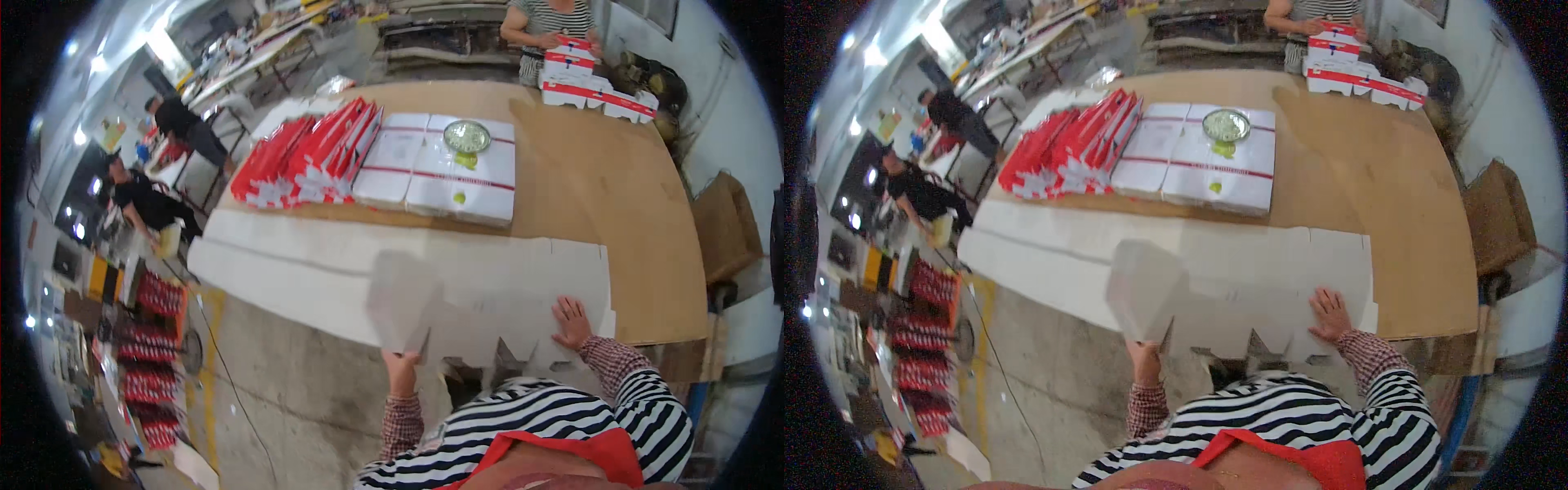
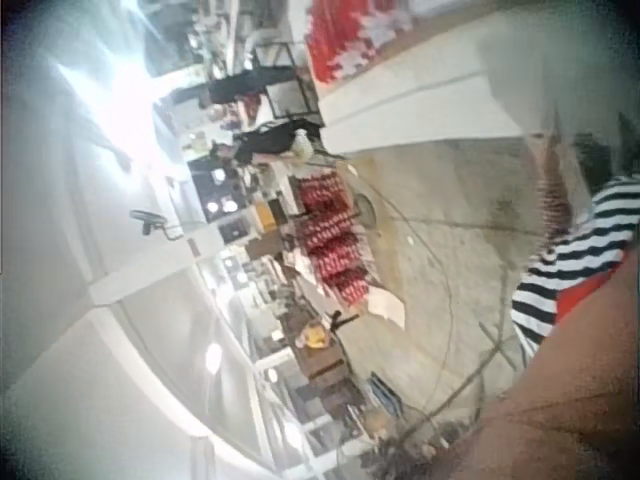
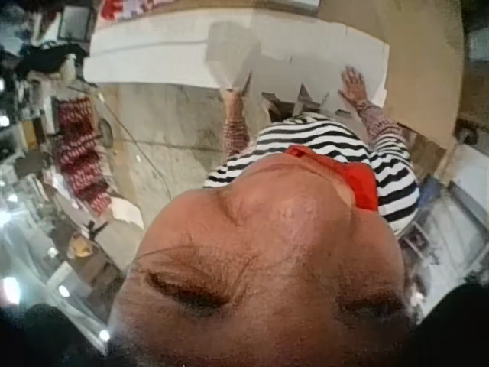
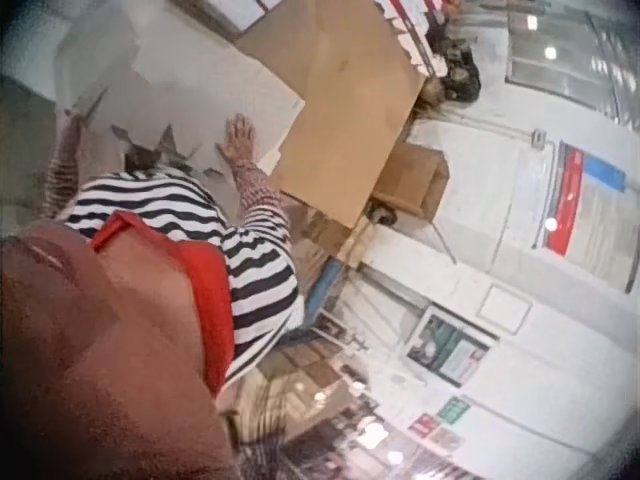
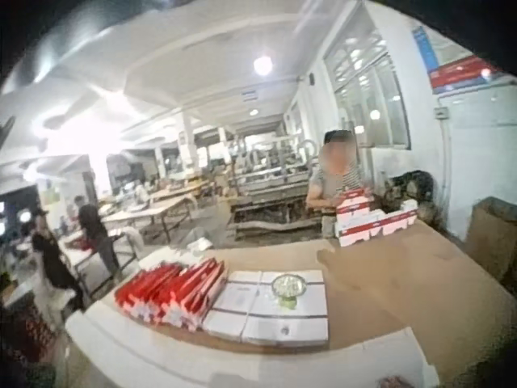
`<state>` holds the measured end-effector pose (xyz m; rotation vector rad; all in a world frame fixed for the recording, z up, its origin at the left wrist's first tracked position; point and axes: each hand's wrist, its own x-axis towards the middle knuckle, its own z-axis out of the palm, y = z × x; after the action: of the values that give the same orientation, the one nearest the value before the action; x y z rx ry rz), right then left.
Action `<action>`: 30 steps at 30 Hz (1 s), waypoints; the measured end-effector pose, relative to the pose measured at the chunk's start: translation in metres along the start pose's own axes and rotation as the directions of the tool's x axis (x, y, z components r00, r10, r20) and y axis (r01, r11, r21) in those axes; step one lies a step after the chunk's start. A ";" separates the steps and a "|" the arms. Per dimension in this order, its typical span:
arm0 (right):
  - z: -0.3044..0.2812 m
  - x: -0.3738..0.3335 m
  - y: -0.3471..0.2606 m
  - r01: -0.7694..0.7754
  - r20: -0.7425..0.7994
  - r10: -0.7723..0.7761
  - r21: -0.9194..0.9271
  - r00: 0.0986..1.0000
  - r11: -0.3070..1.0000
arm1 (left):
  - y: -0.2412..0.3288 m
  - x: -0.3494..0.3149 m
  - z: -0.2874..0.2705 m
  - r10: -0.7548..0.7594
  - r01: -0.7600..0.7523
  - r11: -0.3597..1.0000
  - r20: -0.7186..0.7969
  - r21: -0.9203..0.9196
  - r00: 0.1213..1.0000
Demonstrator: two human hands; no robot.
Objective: The person folds flat white cardboard sheets into box shapes on a large table. They repeatedly pick up a sheet, fold the side flaps, and then fold the bottom to form a box. The person stacks the finished boxes on the table. Other workers are visible in the background performing similar tasks.
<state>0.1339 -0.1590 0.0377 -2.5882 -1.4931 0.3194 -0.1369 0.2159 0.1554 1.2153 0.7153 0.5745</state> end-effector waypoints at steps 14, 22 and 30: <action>-0.007 -0.005 0.023 -0.020 -0.010 0.020 -0.047 1.000 0.999 | 0.008 0.037 0.015 0.075 -0.095 0.994 -0.309 -0.051 0.948; -0.011 -0.024 0.042 -0.023 -0.012 0.023 -0.046 1.000 0.999 | 0.029 -0.009 0.045 0.027 -0.028 0.998 -0.016 -0.050 0.999; -0.006 -0.005 0.033 0.020 0.051 -0.020 0.010 0.999 1.000 | -0.071 0.066 -0.072 -0.290 0.235 0.892 -0.090 -0.386 0.953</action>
<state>0.1606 -0.1799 0.0370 -2.5753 -1.5289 0.3917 -0.1466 0.2916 0.0611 0.7131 0.8362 0.5445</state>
